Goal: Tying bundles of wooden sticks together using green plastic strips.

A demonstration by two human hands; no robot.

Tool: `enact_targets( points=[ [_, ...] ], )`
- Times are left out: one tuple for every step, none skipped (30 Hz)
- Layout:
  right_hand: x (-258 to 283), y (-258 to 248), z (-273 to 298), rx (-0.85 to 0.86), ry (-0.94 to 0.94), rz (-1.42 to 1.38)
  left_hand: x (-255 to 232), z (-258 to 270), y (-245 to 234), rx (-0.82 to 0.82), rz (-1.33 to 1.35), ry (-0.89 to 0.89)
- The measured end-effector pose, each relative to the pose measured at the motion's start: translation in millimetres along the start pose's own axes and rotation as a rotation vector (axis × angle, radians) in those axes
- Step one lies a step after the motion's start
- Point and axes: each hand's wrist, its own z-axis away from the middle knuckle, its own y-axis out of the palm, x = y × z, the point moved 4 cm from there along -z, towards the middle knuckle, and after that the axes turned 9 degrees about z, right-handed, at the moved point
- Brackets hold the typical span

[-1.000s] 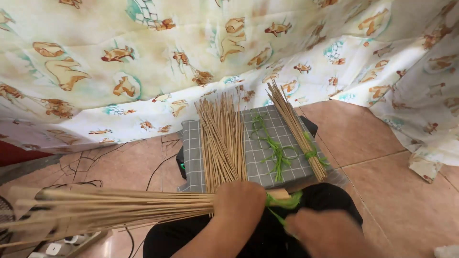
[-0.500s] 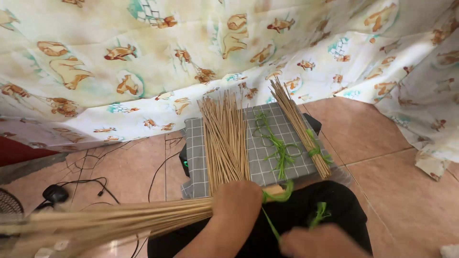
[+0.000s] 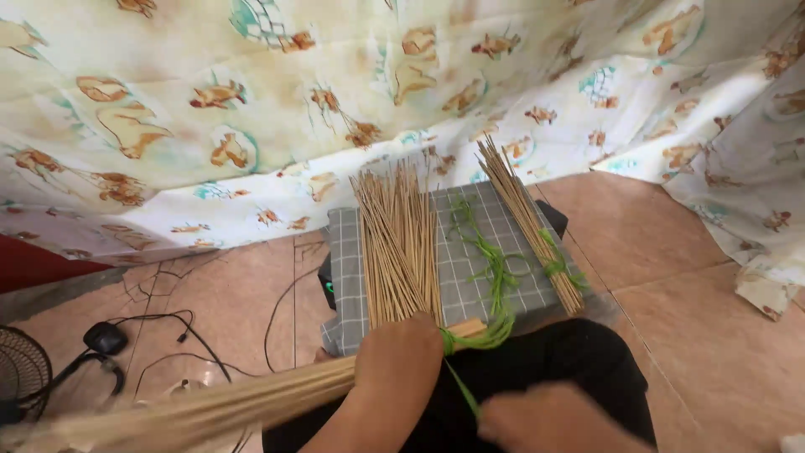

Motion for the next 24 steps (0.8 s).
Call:
enact_targets(
  points=[
    [3.5, -27.3, 0.5, 0.009, 0.005, -0.009, -6.6, 6.6, 12.2, 0.012, 0.005, 0.002],
    [4.8, -69.4, 1.0, -0.318, -0.010, -0.047, -12.9, 8.4, 23.3, 0.030, -0.013, 0.019],
    [6.2, -110.8, 6.1, -0.644, -0.030, -0.081, -19.3, 10.7, 33.5, 0.047, -0.032, 0.035],
    [1.0, -119.9, -6.1, -0.649, -0.028, -0.076, -27.6, 13.3, 18.5, 0.042, -0.033, 0.039],
    [-8.7, -125.8, -20.5, -0.571, 0.049, -0.287, -39.2, 17.1, 5.6, 0.095, -0.005, 0.145],
    [-15.5, -128.5, -35.3, -0.481, 0.124, -0.502, -49.8, 24.8, -6.5, 0.156, 0.024, 0.244],
    [-19.7, -108.9, -44.3, -0.479, 0.121, -0.503, -49.4, 26.4, -21.4, 0.157, 0.024, 0.241],
    [-24.7, -85.1, -56.7, -0.369, 0.108, -0.713, -49.4, 27.4, -36.9, 0.141, 0.078, 0.253],
    [-28.7, -61.3, -69.0, -0.253, 0.097, -0.920, -49.1, 28.3, -52.5, 0.125, 0.131, 0.265],
    [-21.0, -42.9, -62.7, -0.250, 0.093, -0.922, -42.3, 27.4, -56.3, 0.127, 0.130, 0.260],
    [-17.0, -16.1, -56.3, -0.092, 0.265, -0.873, -33.7, 25.7, -62.9, 0.046, 0.129, 0.215],
    [-13.4, 11.6, -45.9, 0.071, 0.435, -0.812, -26.1, 25.3, -67.9, -0.035, 0.132, 0.170],
    [-8.4, 13.1, -39.2, 0.077, 0.433, -0.812, -18.5, 19.4, -59.2, -0.032, 0.134, 0.164],
    [2.8, 1.2, -34.7, -0.121, 0.146, -0.694, -8.8, 13.1, -51.4, -0.045, 0.047, 0.091],
    [15.4, -10.4, -25.2, -0.316, -0.137, -0.566, 0.3, 6.8, -44.2, -0.057, -0.041, 0.018],
    [12.6, -4.3, -16.8, -0.325, -0.134, -0.562, 4.0, 3.7, -29.2, -0.063, -0.043, 0.026],
    [14.0, -3.3, -5.4, -0.473, -0.217, -0.231, 8.3, 0.0, -15.3, -0.097, -0.079, 0.010],
    [19.2, 2.0, 9.6, -0.597, -0.293, 0.101, 11.2, 0.0, 0.4, -0.121, -0.108, -0.011],
    [17.1, -24.0, 13.9, -0.594, -0.287, 0.100, 5.1, 2.3, 9.9, -0.117, -0.105, -0.007],
    [9.4, -42.3, 13.5, -0.379, -0.129, 0.090, -3.2, 4.4, 21.1, -0.077, -0.143, 0.049],
    [1.4, -59.5, 15.9, -0.160, 0.023, 0.077, -11.6, 7.0, 32.2, -0.037, -0.182, 0.104],
    [-2.7, -79.7, 6.9, -0.161, 0.026, 0.077, -19.1, 15.1, 33.7, -0.038, -0.182, 0.107],
    [-7.4, -106.6, -0.4, -0.329, 0.040, -0.062, -30.9, 24.2, 35.0, -0.038, -0.149, 0.227],
    [-12.9, -133.3, -7.6, -0.501, 0.050, -0.203, -41.3, 33.2, 35.7, -0.039, -0.118, 0.347]
  ],
)
